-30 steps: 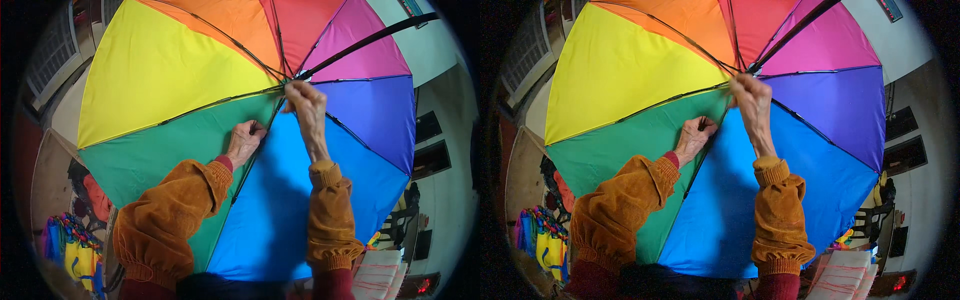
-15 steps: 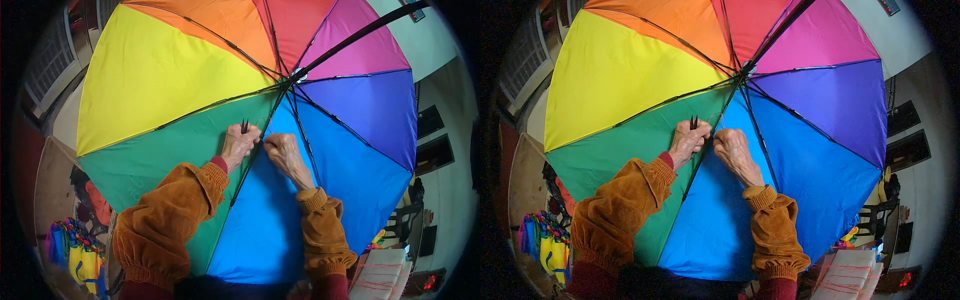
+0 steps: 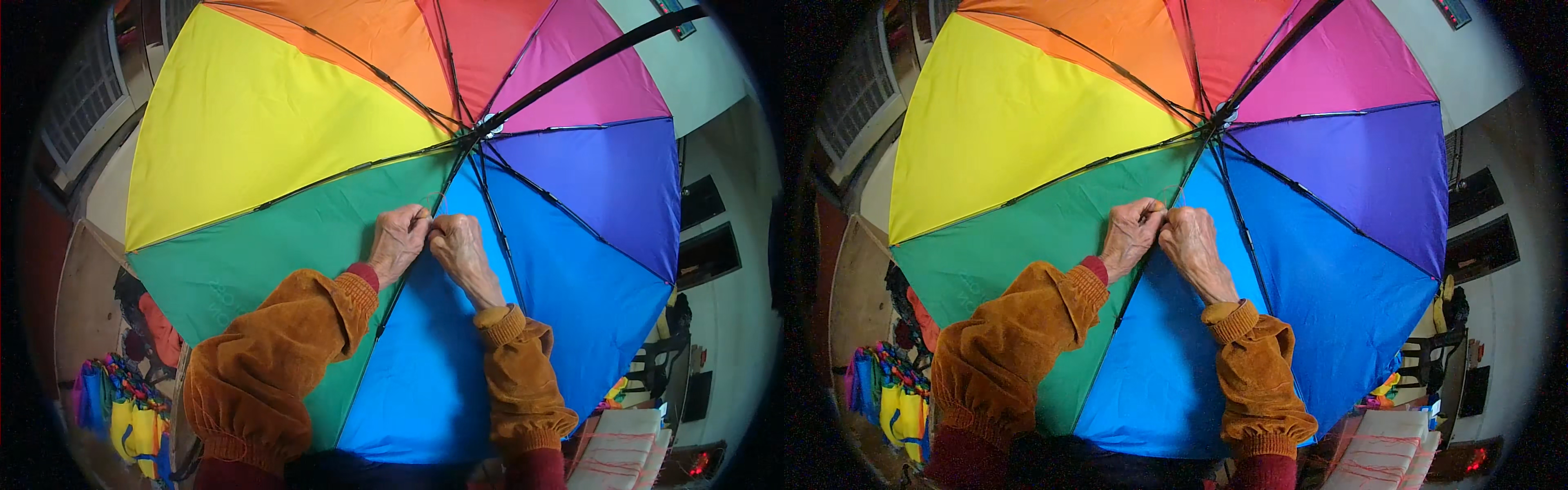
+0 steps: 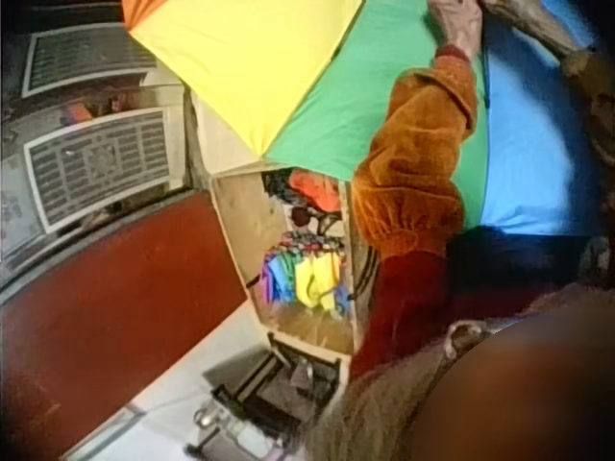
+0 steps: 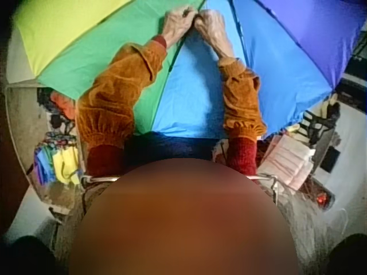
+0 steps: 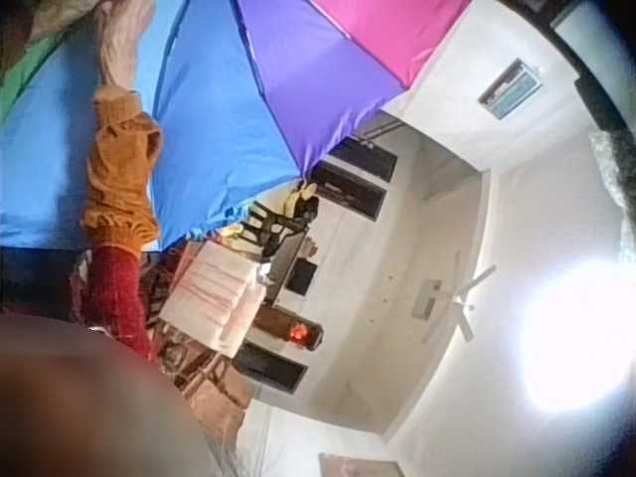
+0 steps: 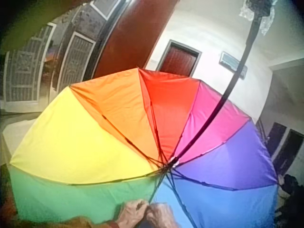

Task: Assembling a rainbow umbrella by sewing the fabric cover to the metal frame ribs.

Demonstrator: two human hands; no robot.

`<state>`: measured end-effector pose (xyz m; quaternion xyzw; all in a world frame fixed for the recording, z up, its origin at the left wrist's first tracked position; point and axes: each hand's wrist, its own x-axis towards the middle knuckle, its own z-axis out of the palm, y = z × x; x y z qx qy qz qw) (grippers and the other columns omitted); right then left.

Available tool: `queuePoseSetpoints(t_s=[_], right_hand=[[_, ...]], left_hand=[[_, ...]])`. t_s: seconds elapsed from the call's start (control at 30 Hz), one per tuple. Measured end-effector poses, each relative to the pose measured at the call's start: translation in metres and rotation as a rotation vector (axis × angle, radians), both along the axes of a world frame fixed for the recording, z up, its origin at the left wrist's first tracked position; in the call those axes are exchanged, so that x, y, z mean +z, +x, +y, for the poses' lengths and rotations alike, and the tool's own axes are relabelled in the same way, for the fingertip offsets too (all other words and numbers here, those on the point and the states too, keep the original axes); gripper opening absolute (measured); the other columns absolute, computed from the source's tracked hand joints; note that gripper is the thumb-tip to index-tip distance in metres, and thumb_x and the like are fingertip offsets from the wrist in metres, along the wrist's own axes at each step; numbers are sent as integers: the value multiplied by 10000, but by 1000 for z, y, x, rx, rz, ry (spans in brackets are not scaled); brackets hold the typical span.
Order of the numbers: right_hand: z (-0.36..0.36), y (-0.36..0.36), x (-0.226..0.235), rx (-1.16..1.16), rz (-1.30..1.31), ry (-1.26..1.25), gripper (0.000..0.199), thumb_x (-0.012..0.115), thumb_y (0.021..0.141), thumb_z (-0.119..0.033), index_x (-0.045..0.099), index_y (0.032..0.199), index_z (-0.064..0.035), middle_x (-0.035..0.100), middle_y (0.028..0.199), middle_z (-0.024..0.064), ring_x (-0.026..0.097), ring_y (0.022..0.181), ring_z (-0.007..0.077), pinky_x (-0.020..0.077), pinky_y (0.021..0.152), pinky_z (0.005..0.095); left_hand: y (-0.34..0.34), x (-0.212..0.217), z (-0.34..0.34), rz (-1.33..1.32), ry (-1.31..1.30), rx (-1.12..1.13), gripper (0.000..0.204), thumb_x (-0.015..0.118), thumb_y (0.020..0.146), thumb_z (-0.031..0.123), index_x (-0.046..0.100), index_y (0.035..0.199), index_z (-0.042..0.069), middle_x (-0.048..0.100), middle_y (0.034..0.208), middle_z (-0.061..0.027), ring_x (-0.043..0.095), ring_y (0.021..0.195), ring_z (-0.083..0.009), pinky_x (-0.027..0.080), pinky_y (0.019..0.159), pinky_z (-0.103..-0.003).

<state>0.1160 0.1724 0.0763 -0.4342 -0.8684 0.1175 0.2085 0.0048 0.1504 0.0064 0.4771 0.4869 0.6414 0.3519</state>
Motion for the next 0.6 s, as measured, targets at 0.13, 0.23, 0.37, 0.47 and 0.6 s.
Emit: queuePoseSetpoints(t_s=[0.13, 0.23, 0.37, 0.47, 0.6], right_hand=[[1, 0, -3, -48, 6, -5, 115, 487, 681, 4, 566, 645, 80, 475, 588, 281, 493, 479, 377, 381, 481, 440], [-2, 1, -3, -40, -19, -5, 118, 486, 696, 3, 575, 666, 75, 493, 600, 278, 506, 491, 376, 392, 487, 436], [-6, 5, -6, -51, 26, -23, 120, 487, 721, 1, 577, 689, 73, 509, 607, 273, 525, 510, 374, 404, 493, 431], [-6, 7, -13, -43, 65, -26, 81, 495, 714, 14, 545, 675, 65, 498, 590, 267, 523, 511, 381, 397, 483, 438], [-3, 9, -24, -2, 116, 32, 40, 507, 683, 51, 480, 653, 48, 475, 560, 251, 511, 508, 395, 379, 461, 451]], left_hand=[[0, -1, 1, -94, -29, -24, 145, 582, 825, 103, 551, 699, 39, 503, 646, 44, 413, 593, -26, 352, 492, -195], [-6, 6, -3, -271, -131, -141, 161, 593, 817, 114, 537, 678, 55, 488, 623, 39, 401, 544, -24, 326, 446, -191], [-14, 17, -7, -506, -292, -335, 180, 607, 800, 127, 514, 653, 83, 464, 593, 42, 364, 457, -19, 267, 377, -183], [-15, 14, -4, -568, -326, -363, 186, 615, 790, 132, 503, 646, 100, 448, 578, 52, 334, 409, -15, 225, 347, -178], [-17, 13, -4, -602, -308, -412, 186, 610, 789, 121, 493, 646, 100, 428, 562, 59, 312, 397, -14, 215, 342, -185]])
